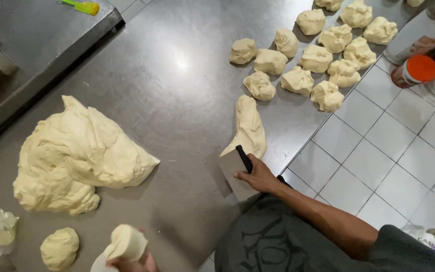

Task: Divide and weigh dough pieces on a scale and shape them into balls.

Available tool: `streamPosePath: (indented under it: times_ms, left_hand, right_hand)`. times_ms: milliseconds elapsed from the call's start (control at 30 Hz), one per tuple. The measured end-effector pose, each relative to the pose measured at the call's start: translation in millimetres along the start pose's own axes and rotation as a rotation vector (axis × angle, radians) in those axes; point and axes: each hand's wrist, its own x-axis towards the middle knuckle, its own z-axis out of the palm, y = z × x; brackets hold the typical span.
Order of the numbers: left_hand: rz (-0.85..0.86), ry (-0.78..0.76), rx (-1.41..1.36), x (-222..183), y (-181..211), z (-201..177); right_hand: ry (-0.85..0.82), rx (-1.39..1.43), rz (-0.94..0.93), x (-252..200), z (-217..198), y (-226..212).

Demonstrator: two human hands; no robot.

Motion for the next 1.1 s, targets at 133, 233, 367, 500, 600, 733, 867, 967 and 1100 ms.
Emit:
streamPosePath:
  times_ms: [133, 233, 367, 500, 600, 733, 867, 967, 1100]
  left_hand:
    - [-0.046, 0.001, -0.153, 59, 141, 194]
    - [-0.064, -0.01, -0.218, 68, 246, 303]
    - [-0.009, -0.234, -0.006, 77, 278, 414]
    - [0.263, -0.475, 0.051, 61, 312, 535]
    - [0.259, -0.606, -0.002, 33, 310, 623]
    - [0.516, -0.614, 0.322, 19, 236, 697]
    - [0.625, -0.676, 0.689, 31, 262, 711]
    - [0.535, -0.658, 0.656, 52, 240, 694]
    - [0.536, -0.851, 0.976, 120, 234, 701]
  right_hand:
    - [0.004, -0.003, -0.007, 9, -26, 10]
    - [0.033, 0.023, -0.037, 19, -57, 21]
    - [0.064, 0.07, 0.07, 30, -120, 35]
    - [0.256, 0.128, 0.189, 43, -189, 78]
    - [0.45, 0.189, 0.217, 39, -253, 78]
    - [0.476, 0.246, 0.277, 47, -304, 85]
    - [0.564, 0.25, 0.31, 71, -328, 96]
    - [0.552, 0.276, 0.19, 88, -323, 100]
    - [0.464, 0.207, 0.296, 101, -315, 63]
